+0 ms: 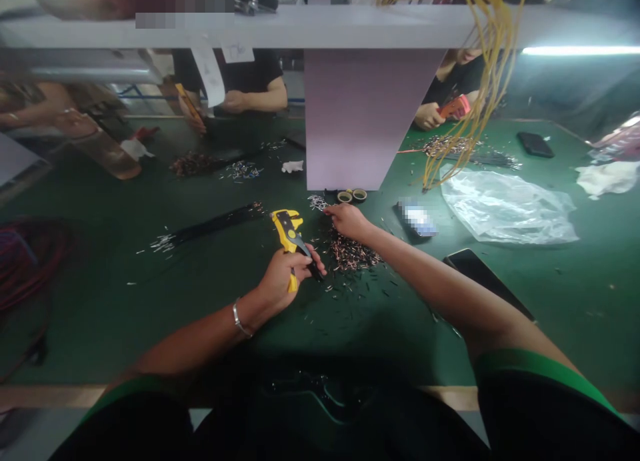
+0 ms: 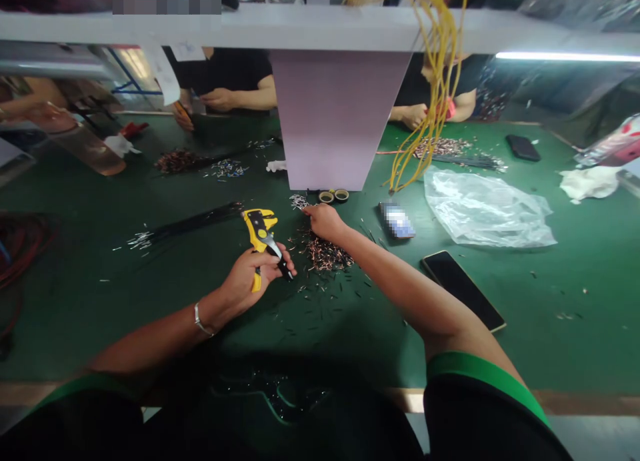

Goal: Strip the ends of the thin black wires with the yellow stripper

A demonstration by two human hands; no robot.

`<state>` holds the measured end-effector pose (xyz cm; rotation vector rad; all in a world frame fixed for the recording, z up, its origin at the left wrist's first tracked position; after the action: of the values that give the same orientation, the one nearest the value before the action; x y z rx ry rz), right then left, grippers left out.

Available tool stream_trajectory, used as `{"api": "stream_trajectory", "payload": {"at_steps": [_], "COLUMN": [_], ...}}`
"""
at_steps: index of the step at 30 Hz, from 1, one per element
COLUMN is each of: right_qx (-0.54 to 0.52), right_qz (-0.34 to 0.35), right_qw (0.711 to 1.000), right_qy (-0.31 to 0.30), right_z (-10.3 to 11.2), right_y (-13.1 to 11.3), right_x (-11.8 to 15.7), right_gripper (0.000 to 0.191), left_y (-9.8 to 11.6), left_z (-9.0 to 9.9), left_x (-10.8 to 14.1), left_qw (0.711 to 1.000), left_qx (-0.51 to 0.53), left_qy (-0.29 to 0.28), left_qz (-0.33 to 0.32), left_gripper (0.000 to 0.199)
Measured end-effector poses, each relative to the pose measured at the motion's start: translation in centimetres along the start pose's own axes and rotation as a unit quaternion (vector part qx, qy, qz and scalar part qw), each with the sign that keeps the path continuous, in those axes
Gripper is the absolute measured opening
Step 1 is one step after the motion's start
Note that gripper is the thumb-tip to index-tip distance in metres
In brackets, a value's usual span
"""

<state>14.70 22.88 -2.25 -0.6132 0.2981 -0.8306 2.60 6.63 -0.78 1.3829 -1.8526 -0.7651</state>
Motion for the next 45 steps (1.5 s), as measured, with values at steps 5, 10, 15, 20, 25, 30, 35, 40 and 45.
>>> {"api": "stream_trajectory", "payload": {"at_steps": [5, 10, 15, 20, 25, 30, 35, 40, 45], "right_qx": [0.005, -0.002, 0.066, 0.113, 0.176, 0.205, 0.214, 0.214, 0.152], "right_qz": [0.011, 0.018, 0.078, 0.145, 0.229, 0.269, 0.214, 0.129, 0.173], "right_qw": [0.999, 0.998, 0.988, 0.977, 0.945, 0.918, 0.937, 0.962, 0.964], "right_qy": [-0.045, -0.059, -0.118, -0.109, -0.153, -0.209, -0.173, -0.113, -0.132], "right_z": [-0.2, -0.2, -1.7, -2.5, -6.9, -10.3, -7.1, -4.6, -6.6], "right_y": [-0.7, -1.9, -4.4, -7.8, -14.0, -16.4, -12.6, -10.2, -12.2], "right_x": [1.5, 3.9, 7.1, 12.5, 17.6, 19.8, 22.1, 23.8, 22.4], "right_gripper": [0.034, 0.033, 0.036, 0.037, 0.044, 0.036, 0.033, 0.036, 0.038], "left_y": [2.9, 5.1, 5.2, 5.1, 5.9, 6.3, 5.9, 5.4, 5.1], "left_z": [0.3, 0.3, 0.2, -0.1, -0.9, -1.7, -1.7, -1.5, -1.5], "left_x": [-0.3, -0.1, 0.0, 0.2, 0.7, 1.5, 1.4, 1.0, 0.8], "left_qw": [0.997, 0.991, 0.991, 0.992, 0.99, 0.99, 0.99, 0.991, 0.992], "left_qx": [-0.01, -0.022, -0.023, -0.012, -0.03, -0.041, -0.039, -0.044, -0.051], "left_qy": [0.018, 0.022, 0.012, 0.005, 0.0, -0.004, -0.019, -0.02, -0.019], "left_qz": [-0.078, -0.127, -0.128, -0.123, -0.135, -0.136, -0.134, -0.127, -0.116], "left_gripper": [0.02, 0.022, 0.021, 0.02, 0.019, 0.019, 0.019, 0.02, 0.021]}}
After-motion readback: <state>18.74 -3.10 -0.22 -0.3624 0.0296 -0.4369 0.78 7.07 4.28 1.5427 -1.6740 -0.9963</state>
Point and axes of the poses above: each hand's wrist, its own x-axis away from the middle knuckle, its own z-axis out of the back of the hand, y = z × x, the point moved 6 cm from there along -x, towards the middle knuckle, and after that the axes turned 10 degrees about -y, right-handed, at the moved point
